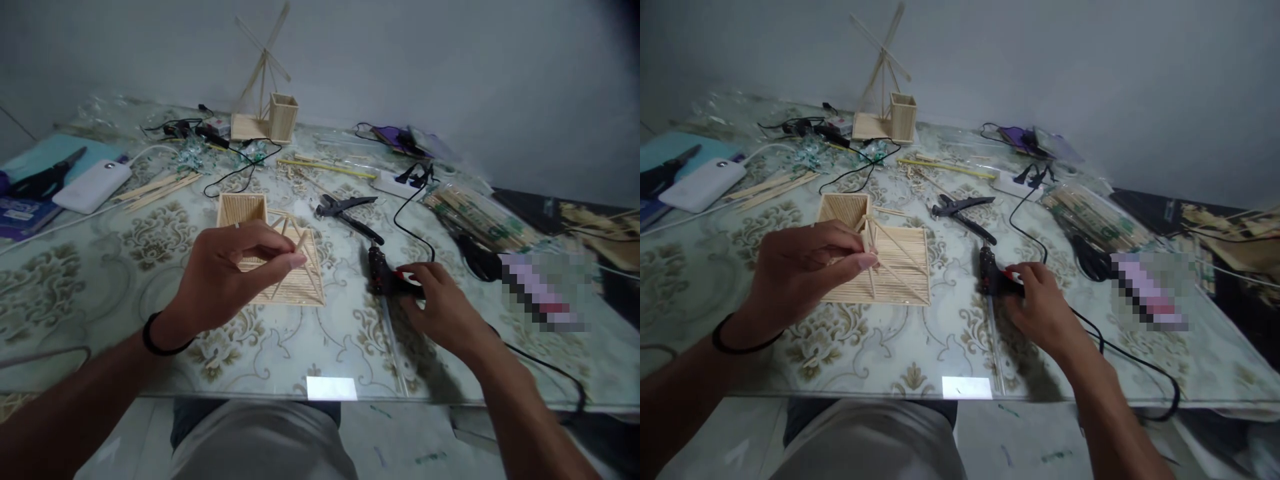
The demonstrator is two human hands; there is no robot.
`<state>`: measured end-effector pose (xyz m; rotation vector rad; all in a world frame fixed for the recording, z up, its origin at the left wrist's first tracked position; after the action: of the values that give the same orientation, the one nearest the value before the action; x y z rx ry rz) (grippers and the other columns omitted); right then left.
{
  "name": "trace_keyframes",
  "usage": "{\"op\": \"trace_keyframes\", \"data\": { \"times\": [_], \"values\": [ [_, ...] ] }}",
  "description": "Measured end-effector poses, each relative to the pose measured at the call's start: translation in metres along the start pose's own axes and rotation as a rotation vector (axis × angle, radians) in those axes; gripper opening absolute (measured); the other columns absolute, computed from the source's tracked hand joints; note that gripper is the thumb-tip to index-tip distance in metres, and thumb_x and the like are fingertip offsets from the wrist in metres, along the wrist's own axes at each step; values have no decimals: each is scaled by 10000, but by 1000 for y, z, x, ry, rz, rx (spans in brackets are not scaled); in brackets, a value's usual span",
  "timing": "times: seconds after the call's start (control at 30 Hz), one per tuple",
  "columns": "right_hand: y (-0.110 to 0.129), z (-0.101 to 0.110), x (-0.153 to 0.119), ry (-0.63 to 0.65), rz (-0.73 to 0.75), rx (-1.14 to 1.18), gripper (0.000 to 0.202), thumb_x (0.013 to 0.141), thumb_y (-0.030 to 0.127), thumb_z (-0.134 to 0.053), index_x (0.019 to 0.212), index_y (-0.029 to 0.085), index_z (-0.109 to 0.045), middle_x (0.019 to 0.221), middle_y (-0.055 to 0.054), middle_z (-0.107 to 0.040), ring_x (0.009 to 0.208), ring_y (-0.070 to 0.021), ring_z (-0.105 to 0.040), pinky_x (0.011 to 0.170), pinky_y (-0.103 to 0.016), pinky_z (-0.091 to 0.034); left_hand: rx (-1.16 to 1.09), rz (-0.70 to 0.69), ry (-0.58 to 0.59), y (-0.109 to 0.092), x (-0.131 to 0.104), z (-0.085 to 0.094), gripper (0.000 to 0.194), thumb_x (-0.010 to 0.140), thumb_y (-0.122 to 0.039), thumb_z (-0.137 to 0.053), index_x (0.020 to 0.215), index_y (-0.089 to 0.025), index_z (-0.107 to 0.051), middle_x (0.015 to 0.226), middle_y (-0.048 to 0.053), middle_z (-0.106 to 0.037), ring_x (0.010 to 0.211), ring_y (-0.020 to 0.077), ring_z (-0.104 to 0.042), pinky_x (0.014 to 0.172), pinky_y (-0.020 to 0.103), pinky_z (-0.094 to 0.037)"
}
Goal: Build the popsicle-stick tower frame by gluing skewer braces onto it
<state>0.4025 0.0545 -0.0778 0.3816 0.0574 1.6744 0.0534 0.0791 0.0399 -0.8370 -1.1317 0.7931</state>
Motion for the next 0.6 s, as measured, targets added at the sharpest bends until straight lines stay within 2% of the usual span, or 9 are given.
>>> {"op": "trace_keyframes", "data": {
  "times": [0.1, 0.23, 0.37, 0.43, 0.5, 0.57, 0.6],
  "values": [
    [-18, -16, -9, 30, -66, -9, 482, 840, 234, -606, 1304, 140, -695, 1215, -222, -694, 1032, -378, -738, 952, -544, -616, -28, 4, 0, 2, -1, 0, 150, 875, -151, -851, 773, -246, -797, 829, -24, -836, 746, 150, -776, 707, 237, -664],
    [-12, -14, -1, 24, -56, -20, 415, 822, 218, -640, 1226, 175, -727, 1072, -180, -721, 981, -378, -735, 883, -514, -616, -24, 1, 1, 3, -3, 2, 141, 886, -158, -848, 791, -250, -802, 841, -28, -836, 755, 148, -773, 713, 240, -660],
    [-5, 10, 3, -62, -21, 6, 299, 823, 223, -676, 1120, 228, -713, 1014, -148, -764, 851, -337, -745, 719, -448, -596, 5, 9, -7, 2, -3, 2, 142, 878, -172, -847, 770, -250, -799, 830, -8, -834, 749, 172, -778, 698, 269, -668],
    [1, 28, 0, -96, 10, 67, 195, 872, 276, -694, 1068, 271, -696, 897, -96, -763, 715, -283, -719, 601, -395, -561, 9, 20, -10, 3, -2, 1, 139, 875, -183, -845, 761, -247, -798, 824, -7, -831, 746, 172, -776, 693, 272, -667],
    [16, 47, -5, -104, 73, 181, 61, 933, 350, -719, 931, 323, -664, 702, -37, -682, 553, -219, -625, 477, -348, -482, -5, 28, -17, 3, -2, 1, 142, 866, -180, -848, 751, -245, -796, 813, -14, -826, 737, 166, -770, 689, 270, -664],
    [41, 61, -11, -63, 140, 303, 202, 977, 402, -734, 823, 332, -623, 636, -15, -620, 510, -194, -575, 443, -332, -457, -16, 32, -26, 3, -2, 1, 149, 852, -169, -861, 743, -246, -796, 803, -21, -823, 729, 162, -765, 686, 268, -662],
    [56, 62, -14, -10, 167, 349, 206, 992, 410, -733, 834, 318, -638, 680, -18, -646, 549, -196, -610, 474, -325, -492, -19, 30, -29, 2, -2, 1, 151, 848, -162, -865, 743, -247, -797, 802, -24, -823, 726, 161, -765, 684, 265, -661]
  ]
}}
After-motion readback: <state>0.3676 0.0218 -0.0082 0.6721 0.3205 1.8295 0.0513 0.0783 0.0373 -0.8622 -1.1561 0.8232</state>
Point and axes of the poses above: each hand's wrist, its own x-axis towards the middle knuckle, its own z-axis out of the back of the hand, y = z × x, the point moved 10 cm from there along x, towards the middle knuckle
